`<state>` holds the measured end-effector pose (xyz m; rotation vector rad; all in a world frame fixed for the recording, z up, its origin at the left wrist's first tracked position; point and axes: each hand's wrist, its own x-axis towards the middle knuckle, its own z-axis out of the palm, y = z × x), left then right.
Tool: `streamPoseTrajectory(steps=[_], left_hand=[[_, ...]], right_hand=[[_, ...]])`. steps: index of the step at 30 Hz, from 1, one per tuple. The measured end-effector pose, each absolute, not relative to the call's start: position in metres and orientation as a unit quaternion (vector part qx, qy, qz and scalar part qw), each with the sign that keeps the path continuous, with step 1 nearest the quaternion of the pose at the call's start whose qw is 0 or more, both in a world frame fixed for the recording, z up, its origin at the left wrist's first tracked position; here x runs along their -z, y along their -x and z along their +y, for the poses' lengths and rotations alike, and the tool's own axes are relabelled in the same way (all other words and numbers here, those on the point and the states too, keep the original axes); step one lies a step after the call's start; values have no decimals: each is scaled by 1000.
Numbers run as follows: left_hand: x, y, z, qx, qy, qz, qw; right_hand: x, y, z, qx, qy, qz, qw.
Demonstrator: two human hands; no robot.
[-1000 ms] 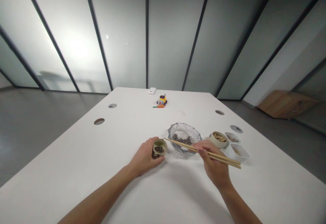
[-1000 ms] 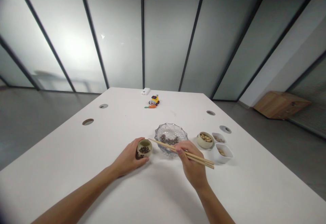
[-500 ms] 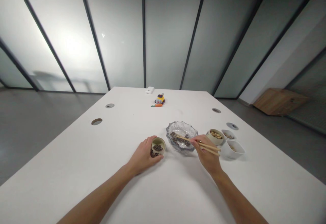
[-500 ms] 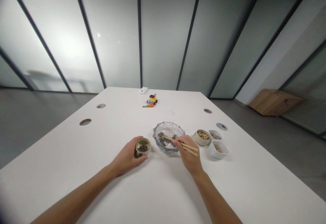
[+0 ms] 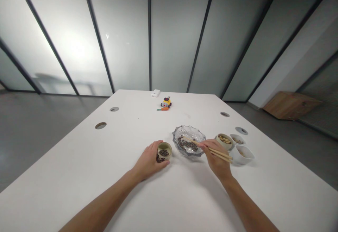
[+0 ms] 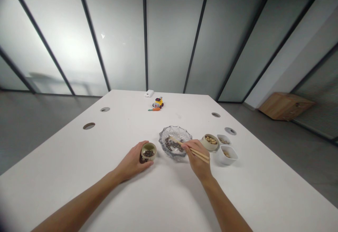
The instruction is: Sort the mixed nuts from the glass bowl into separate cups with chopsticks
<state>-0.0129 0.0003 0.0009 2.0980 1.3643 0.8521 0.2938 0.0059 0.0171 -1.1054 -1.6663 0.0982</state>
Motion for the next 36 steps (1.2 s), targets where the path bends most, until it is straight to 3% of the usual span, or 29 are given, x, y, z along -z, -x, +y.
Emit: streamPoseTrajectory(steps=[4,9,17,24,36], left_hand=[[-3,13,-1,-303,-766,509,249],[-3,13,-2,-309,-768,504,245],[1,14,0,-305,-768,505,250],[1,15,1,-314,-770,497,248],[-2,13,0,-314,-770,497,250]], right_hand=[[-21,-295,3,-54,474,-648,593],[-24,-285,-6,-232,419,-600,641],[-30,-303,0,-13,491,-655,574],[-15,-295,10,-60,469,-709,523],[-9,-292,14,-61,471,-707,524]])
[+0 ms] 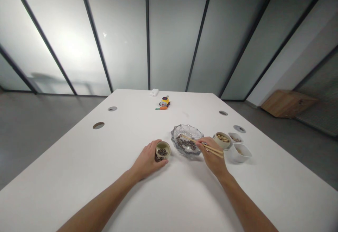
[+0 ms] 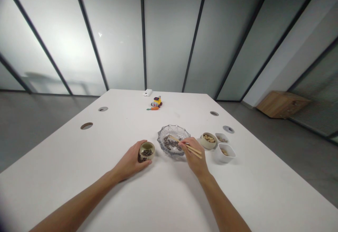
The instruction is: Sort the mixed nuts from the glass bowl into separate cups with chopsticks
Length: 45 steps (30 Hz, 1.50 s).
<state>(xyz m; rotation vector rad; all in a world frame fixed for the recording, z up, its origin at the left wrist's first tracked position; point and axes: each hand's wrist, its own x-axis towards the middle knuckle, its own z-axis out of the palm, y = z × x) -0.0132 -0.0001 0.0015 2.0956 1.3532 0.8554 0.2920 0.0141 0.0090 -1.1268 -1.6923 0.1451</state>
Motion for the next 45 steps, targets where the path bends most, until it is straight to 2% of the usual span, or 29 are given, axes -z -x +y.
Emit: streamPoseTrajectory(steps=[14,25,34,38,41,43,45], left_hand=[[0,14,0,-309,-770,501,248],[-3,13,0,-302,-771,499,254],[-1,13,0,-301,-770,504,252],[-3,12,-1,-294,-769,508,253],[-5,12,-1,-293,-770,508,251],[-5,12,-2,-294,-769,508,251],[-3,12,-1,-297,-768,508,252]], right_hand=[[-11,-293,11,-20,454,-710,537],[-11,-291,9,-62,450,-732,507],[-18,-295,7,-35,477,-678,558],[-21,-291,0,-153,447,-614,633],[-20,-286,-5,-254,416,-603,632],[-20,-284,-6,-265,422,-604,622],[-22,-286,-6,-219,446,-607,620]])
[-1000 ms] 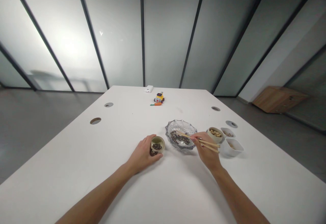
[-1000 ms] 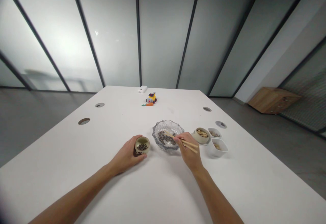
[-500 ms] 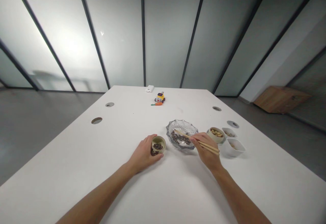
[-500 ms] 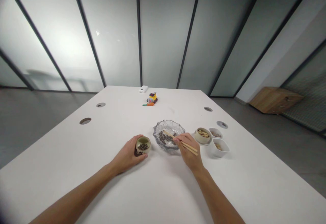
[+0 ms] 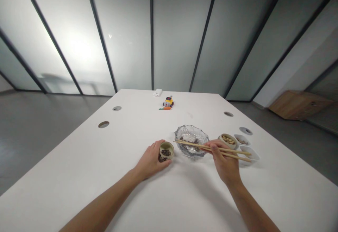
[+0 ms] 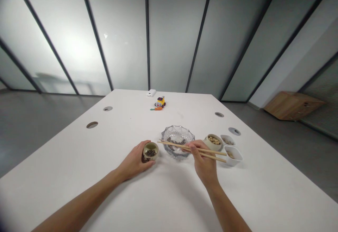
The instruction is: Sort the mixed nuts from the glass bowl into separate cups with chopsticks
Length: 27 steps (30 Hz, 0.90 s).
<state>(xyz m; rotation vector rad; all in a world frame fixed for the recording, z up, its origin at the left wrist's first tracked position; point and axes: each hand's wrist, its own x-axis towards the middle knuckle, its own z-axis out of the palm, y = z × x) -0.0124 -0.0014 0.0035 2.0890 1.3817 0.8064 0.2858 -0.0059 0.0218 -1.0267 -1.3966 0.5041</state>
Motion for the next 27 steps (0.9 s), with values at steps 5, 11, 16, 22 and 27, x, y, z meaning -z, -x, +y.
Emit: streamPoseTrajectory(steps=[5,11,16,22,27], left_hand=[[-1,14,0,-305,-770,502,250],[0,14,1,-311,-770,501,245],[1,14,0,-310,-771,499,244],[0,14,0,-308,-772,501,243],[0,14,0,-304,-772,500,250]], right_hand=[[-26,-291,-2,-51,463,-681,565],[-21,-286,0,-36,416,-744,522],[-15,-287,1,-47,404,-758,509],[-13,-287,1,-61,393,-767,504],[-17,-287,0,-34,406,-750,521]])
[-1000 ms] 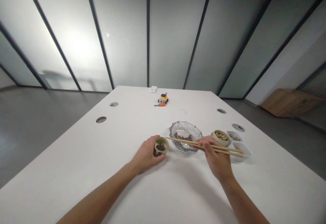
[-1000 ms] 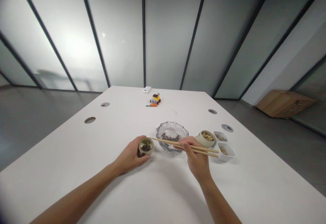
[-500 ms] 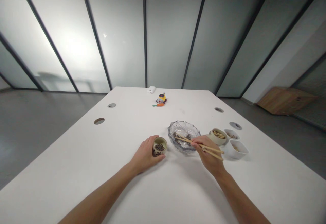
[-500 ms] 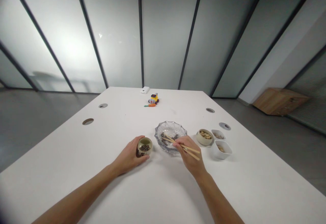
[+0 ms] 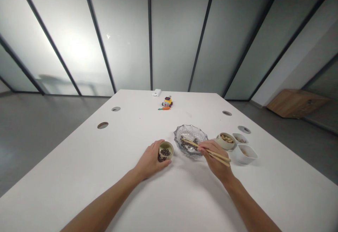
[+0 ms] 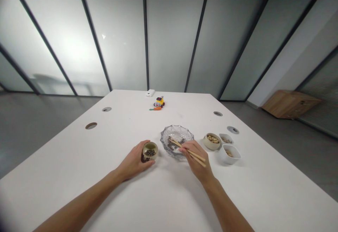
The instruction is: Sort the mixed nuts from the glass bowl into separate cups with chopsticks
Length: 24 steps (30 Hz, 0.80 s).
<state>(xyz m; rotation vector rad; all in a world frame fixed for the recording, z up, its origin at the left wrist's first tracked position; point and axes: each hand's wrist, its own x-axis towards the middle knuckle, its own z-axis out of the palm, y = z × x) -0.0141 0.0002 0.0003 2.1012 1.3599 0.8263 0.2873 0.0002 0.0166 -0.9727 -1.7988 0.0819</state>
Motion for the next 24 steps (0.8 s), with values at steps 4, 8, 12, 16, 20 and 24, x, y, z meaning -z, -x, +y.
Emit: streamPoseTrajectory(steps=[4,8,12,16,20,24], left_hand=[[-2,14,0,-300,-772,500,253],[-2,14,-1,-306,-772,497,250],[-1,14,0,-305,-771,500,250],[-1,13,0,-299,-772,502,250],[-2,13,-1,-301,-771,503,249],[-2,13,0,-300,-772,503,249]], right_hand=[[-19,-289,-1,-23,422,-742,521],[-19,-288,-1,-44,432,-745,506],[-18,-287,0,-59,419,-751,507],[-18,-287,0,-78,412,-754,506],[-15,-287,-1,-99,420,-748,505],[-13,-288,-1,-113,427,-746,498]])
